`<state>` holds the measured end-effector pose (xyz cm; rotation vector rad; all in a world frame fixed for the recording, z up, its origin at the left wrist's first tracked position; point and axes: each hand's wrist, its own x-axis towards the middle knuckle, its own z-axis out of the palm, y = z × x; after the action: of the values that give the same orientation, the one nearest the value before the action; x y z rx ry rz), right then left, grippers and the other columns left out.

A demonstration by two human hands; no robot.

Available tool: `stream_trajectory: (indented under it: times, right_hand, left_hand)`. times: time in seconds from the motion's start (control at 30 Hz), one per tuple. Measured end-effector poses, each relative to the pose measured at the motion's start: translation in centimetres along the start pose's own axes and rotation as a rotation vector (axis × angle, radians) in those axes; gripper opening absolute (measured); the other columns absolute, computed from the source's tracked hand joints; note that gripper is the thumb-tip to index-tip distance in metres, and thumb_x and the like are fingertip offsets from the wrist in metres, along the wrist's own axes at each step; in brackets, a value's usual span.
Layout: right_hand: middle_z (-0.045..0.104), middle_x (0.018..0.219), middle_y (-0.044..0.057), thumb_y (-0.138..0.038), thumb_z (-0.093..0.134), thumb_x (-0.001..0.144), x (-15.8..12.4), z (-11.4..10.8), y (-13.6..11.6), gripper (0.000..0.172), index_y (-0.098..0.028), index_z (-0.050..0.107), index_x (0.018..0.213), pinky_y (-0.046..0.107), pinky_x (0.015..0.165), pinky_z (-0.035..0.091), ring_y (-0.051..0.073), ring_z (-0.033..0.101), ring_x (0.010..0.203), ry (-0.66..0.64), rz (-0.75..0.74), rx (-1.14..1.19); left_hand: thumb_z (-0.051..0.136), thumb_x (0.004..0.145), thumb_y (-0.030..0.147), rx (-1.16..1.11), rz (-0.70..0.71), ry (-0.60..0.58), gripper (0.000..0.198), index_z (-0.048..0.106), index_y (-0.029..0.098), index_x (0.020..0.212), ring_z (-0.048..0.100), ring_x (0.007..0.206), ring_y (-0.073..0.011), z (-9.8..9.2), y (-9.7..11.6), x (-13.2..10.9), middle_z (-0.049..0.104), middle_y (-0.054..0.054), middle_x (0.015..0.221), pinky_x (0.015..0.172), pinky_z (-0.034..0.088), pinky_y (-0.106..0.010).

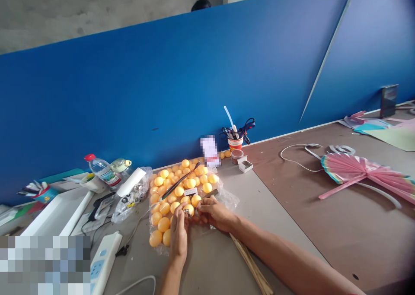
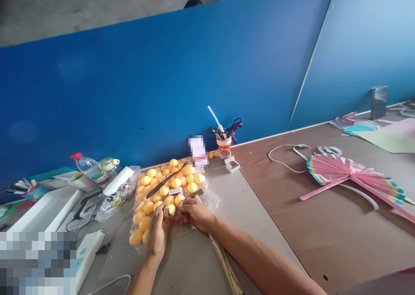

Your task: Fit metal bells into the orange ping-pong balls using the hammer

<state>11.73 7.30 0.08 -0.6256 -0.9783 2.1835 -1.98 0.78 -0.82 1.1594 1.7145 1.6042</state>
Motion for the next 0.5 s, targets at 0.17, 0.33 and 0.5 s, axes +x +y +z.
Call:
stream_trajectory:
  times: [0.17, 0.33, 0.5]
  right_hand:
    - [0.053, 0.055, -0.005, -0.036, 0.073, 0.069, 0.1, -0.1, 0.0, 0.027, -0.02, 0.051, 0.065, 0.026, 0.051, 0.039, 0.008, 0.042, 0.043, 0.008, -0.005, -0.024]
    - [0.056, 0.056, -0.004, -0.036, 0.071, 0.069, -0.2, 0.1, -0.3, 0.024, -0.02, 0.053, 0.066, 0.025, 0.052, 0.035, 0.008, 0.042, 0.044, -0.009, -0.005, -0.078]
    - [0.059, 0.061, -0.005, -0.033, 0.071, 0.064, -0.3, 0.2, -0.3, 0.022, -0.021, 0.058, 0.077, 0.024, 0.051, 0.032, 0.01, 0.047, 0.05, -0.012, -0.016, -0.157]
  left_hand:
    - [0.051, 0.087, 0.049, 0.049, -0.072, -0.055, 0.042, 0.06, 0.022, 0.117, 0.057, 0.12, -0.0241, -0.3, 0.9, -0.5, 0.062, -0.009, 0.128, 0.099, 0.049, -0.036]
    - [0.061, 0.081, 0.043, 0.036, 0.009, -0.104, 0.045, 0.057, 0.02, 0.119, 0.061, 0.114, -0.0263, 0.2, 0.7, -0.6, 0.064, -0.011, 0.121, 0.095, 0.051, -0.039]
    - [0.062, 0.081, 0.05, 0.119, 0.056, -0.11, 0.048, 0.056, 0.019, 0.117, 0.063, 0.109, -0.0267, 0.4, -0.1, -0.4, 0.064, -0.013, 0.117, 0.095, 0.051, -0.042]
